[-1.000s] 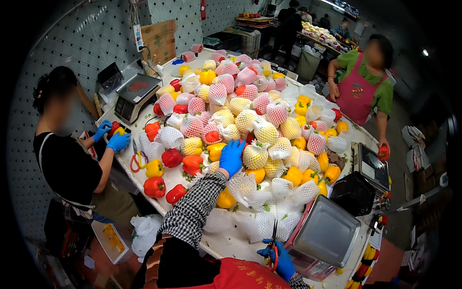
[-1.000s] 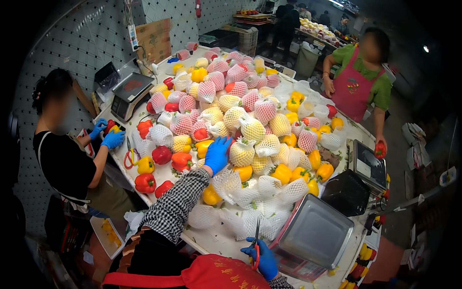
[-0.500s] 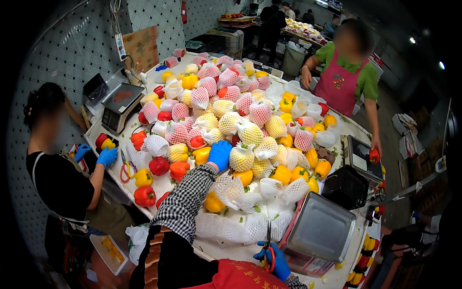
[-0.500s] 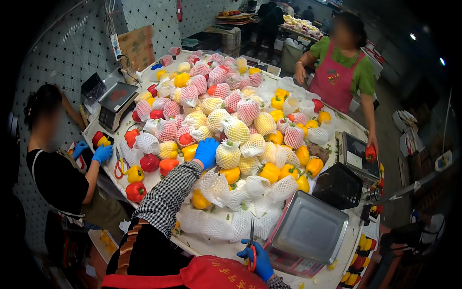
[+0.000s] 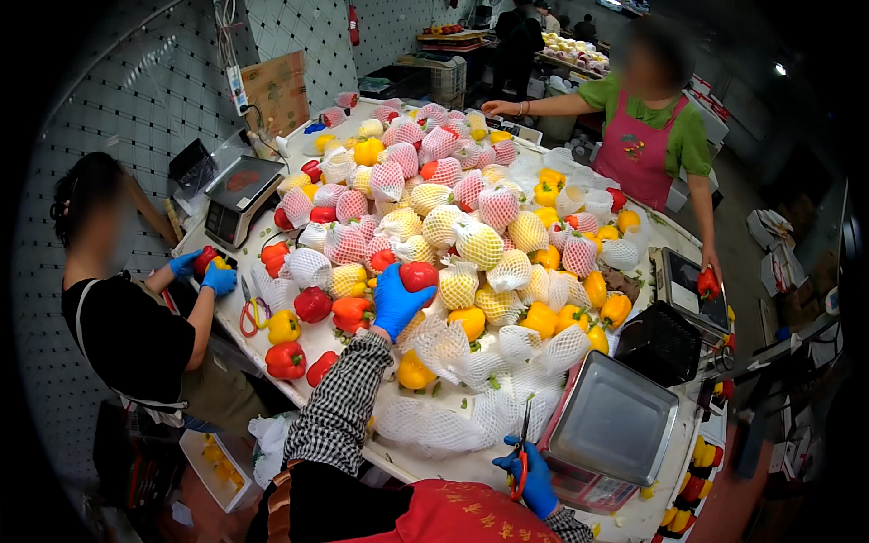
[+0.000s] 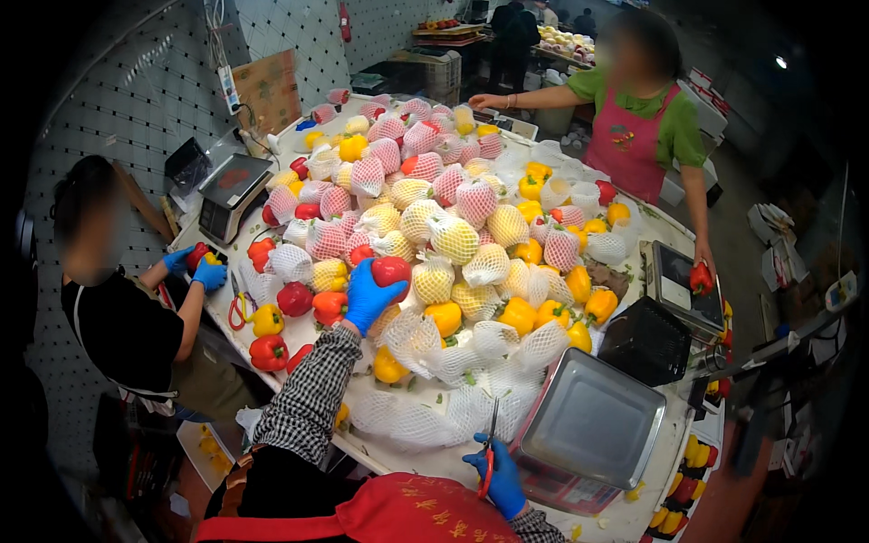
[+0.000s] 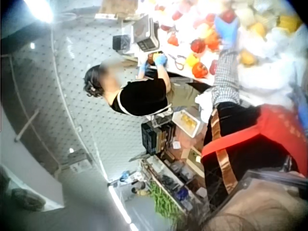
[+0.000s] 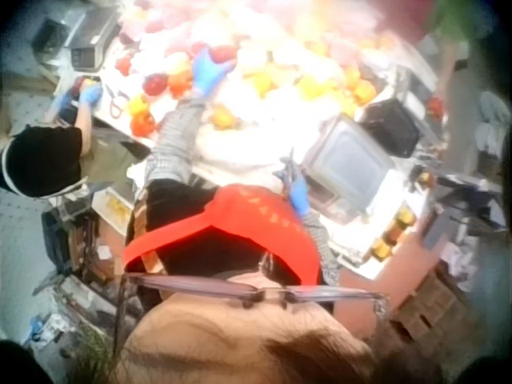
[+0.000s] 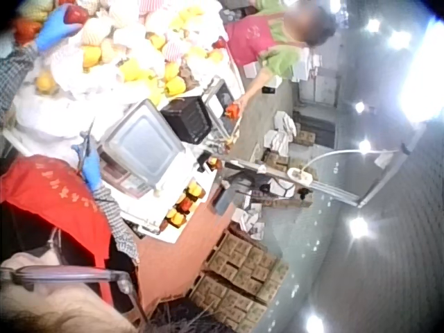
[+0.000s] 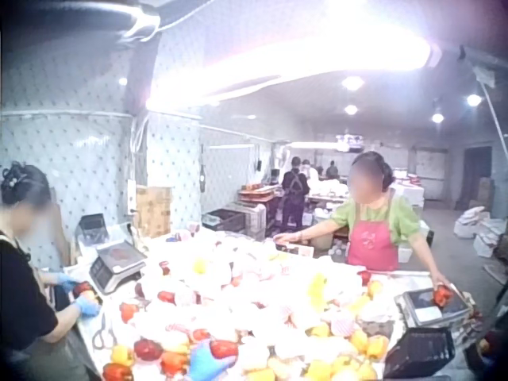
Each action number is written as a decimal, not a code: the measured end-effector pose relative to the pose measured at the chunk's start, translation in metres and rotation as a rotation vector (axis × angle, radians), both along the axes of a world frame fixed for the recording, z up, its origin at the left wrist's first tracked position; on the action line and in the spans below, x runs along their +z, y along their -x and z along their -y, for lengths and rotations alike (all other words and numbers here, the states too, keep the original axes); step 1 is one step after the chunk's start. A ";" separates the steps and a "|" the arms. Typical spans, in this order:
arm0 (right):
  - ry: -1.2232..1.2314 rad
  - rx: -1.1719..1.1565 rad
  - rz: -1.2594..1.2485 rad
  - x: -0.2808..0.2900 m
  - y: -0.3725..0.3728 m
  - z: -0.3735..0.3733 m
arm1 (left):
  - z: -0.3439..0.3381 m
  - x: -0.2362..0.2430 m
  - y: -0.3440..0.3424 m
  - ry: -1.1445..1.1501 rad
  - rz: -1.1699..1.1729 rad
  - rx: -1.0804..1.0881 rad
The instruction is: The person removes protective foam nets from red and yellow bell peppers, trims the stems with scissors, weighs the peppers on a digital scale, and places them into black plastic trays. The person repeats this process for multiple peppers while coworkers work nearby.
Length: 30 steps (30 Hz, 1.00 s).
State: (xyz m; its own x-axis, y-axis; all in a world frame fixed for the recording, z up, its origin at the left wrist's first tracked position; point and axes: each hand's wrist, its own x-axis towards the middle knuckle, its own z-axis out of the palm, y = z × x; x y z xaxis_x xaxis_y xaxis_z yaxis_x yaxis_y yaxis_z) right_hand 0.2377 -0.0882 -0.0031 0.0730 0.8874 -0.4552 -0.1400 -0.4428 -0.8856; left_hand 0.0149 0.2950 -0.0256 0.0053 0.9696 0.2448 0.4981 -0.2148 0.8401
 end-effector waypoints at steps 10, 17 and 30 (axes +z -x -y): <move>-0.279 0.089 0.533 0.014 0.013 -0.024 | 0.124 0.013 0.000 0.727 1.526 -0.485; -0.331 0.063 0.530 0.024 0.016 -0.021 | 0.178 0.007 -0.021 0.948 1.762 -0.603; -0.354 0.152 0.583 0.025 0.016 -0.006 | 0.220 -0.006 -0.015 0.871 1.421 -0.669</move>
